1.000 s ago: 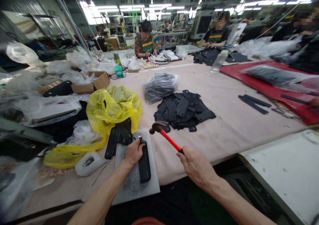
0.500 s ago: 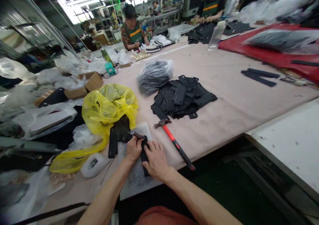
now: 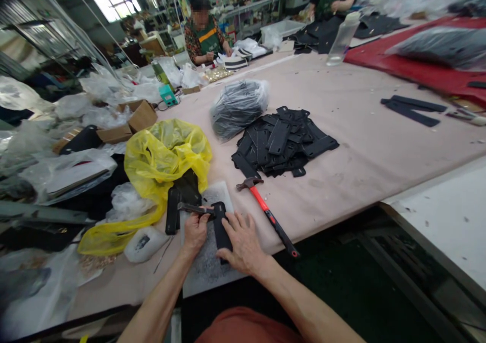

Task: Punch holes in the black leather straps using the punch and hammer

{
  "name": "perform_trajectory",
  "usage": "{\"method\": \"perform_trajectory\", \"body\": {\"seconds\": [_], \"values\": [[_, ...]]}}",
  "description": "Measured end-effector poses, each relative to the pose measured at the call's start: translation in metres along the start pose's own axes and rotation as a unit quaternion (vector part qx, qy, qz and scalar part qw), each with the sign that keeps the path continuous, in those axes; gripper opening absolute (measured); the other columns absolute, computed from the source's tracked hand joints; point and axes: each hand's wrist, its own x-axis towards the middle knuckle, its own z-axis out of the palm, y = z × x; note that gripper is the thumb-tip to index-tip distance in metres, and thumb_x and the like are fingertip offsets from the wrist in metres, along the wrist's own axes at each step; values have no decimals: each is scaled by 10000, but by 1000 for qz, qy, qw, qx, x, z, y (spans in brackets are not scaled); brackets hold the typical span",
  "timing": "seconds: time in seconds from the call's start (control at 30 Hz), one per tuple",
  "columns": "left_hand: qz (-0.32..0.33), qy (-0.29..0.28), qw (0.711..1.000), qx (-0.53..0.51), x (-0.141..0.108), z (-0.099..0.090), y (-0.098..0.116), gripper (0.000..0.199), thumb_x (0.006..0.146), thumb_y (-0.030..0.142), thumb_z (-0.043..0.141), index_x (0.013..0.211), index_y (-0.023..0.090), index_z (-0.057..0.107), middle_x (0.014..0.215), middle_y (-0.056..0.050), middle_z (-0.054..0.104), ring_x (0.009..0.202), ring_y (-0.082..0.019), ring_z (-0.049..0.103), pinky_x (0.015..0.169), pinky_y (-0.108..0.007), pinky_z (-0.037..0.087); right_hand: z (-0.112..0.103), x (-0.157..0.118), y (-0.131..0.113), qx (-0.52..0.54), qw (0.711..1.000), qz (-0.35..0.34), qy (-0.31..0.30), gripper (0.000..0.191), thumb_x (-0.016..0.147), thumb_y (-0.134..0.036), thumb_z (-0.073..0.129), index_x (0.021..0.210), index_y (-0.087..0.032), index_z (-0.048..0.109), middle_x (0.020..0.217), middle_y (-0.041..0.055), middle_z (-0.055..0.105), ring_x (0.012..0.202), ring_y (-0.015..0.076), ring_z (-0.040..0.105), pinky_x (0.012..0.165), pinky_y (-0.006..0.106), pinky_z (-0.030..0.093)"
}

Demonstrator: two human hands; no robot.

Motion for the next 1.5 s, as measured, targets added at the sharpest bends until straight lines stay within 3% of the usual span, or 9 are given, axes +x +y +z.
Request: {"method": "perform_trajectory", "body": {"seconds": [0.1,0.23,0.43,0.53,0.63,0.83,1.33,1.5], "values": [[-2,8,1000,-9,0,2,0,207,892,261,493,966,191,673,969,-55,734,925,-205,679,847,-342,550,-3,-15,7,-5,999,-35,-38,903,740,-581,668,1481,-198,323,1586,125,235,1460,364,115,1142,638,90],[-16,38,999,-7,2,3,-1,207,892,281,511,961,191,684,949,-54,735,929,-215,676,835,-339,546,-3,-13,12,-29,998,-34,-39,796,825,-506,600,1495,-204,294,1585,117,244,1467,351,111,1140,644,81],[15,57,998,-8,5,1,2,218,884,294,533,963,182,703,973,-64,731,946,-214,670,879,-341,524,-6,62,23,-35,999,-33,16,741,841,-510,594,1464,-189,355,1553,132,318,1448,358,177,1127,649,102],[8,49,999,-17,9,2,-1,208,873,274,539,955,182,706,959,-64,733,927,-211,677,860,-335,531,-6,83,29,-12,998,-48,29,728,807,-514,638,1423,-195,417,1524,134,372,1428,350,231,1124,649,101],[6,49,998,-30,10,4,-6,199,869,258,541,947,183,707,947,-62,734,908,-207,683,840,-330,541,-1,78,35,22,998,-49,44,682,824,-492,616,1408,-196,427,1524,127,372,1430,328,237,1126,633,125],[66,12,997,-35,3,7,-11,183,864,212,555,971,192,702,977,-54,737,954,-203,681,881,-343,549,7,63,43,69,996,-30,38,544,888,-385,520,1401,-222,443,1547,95,338,1440,306,226,1132,599,146],[67,-1,998,-19,4,10,-12,186,876,244,560,982,188,702,999,-61,742,959,-206,690,877,-365,565,8,65,43,85,995,-16,55,603,838,-356,580,1411,-234,437,1539,73,357,1427,303,241,1140,589,136],[99,-6,995,18,5,11,-10,190,886,232,544,995,182,691,1003,-66,742,961,-204,693,874,-363,567,7,65,43,91,994,-13,54,600,834,-347,584,1406,-236,440,1539,72,358,1428,306,240,1135,602,136]]}}
